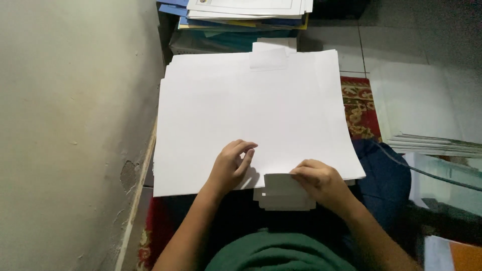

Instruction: Folding large white paper sheets and smoothing the creases by hand on the floor.

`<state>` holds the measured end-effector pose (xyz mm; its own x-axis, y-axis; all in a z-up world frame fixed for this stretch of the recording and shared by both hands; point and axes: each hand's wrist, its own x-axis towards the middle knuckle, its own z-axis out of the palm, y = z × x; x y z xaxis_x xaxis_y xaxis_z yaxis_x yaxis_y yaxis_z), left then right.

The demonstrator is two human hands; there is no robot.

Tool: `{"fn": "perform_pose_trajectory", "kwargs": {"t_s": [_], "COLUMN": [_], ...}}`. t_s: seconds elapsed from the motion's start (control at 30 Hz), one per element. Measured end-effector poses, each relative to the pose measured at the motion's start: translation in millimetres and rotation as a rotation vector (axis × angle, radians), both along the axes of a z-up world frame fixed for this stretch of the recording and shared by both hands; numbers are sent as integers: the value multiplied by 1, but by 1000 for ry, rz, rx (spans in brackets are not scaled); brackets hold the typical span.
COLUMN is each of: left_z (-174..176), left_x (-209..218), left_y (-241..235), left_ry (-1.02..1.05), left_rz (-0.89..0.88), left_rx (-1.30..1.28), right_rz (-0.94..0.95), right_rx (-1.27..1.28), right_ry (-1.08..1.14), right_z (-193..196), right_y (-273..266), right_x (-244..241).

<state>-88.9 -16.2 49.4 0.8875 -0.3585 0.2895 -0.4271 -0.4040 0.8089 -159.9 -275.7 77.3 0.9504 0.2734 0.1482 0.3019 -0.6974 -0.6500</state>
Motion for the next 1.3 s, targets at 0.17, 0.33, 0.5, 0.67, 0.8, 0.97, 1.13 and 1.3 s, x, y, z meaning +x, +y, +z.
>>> {"fn": "perform_pose_trajectory", "kwargs": {"t_s": [0.17, 0.33, 0.5, 0.67, 0.8, 0.97, 1.13, 1.3], "left_z": [6, -11, -8, -10, -3, -2, -1, 1], "left_x": [1, 8, 9, 11, 5, 4, -4, -26], "left_y": [-3, -4, -1, 3, 4, 3, 0, 0], "left_ry": [34, 66, 91, 187, 209, 219, 214, 354], "left_rz": [-94, -173, -210, -231, -208, -208, -198, -110], "left_rx": [-101, -18, -36, -86, -89, -102, -102, -91], "right_rz": [-115, -165, -232, -240, -233, -243, -225, -233], "right_rx": [259, 313, 410, 462, 455, 394, 310, 331], "right_ry": [95, 377, 390, 427, 449, 390, 319, 366], "right_z": [1, -6, -18, -14, -8, 2, 9, 3], "right_y": [8, 13, 2, -7, -10, -4, -2, -7], "right_x": [33, 44, 40, 38, 34, 28, 28, 30]}}
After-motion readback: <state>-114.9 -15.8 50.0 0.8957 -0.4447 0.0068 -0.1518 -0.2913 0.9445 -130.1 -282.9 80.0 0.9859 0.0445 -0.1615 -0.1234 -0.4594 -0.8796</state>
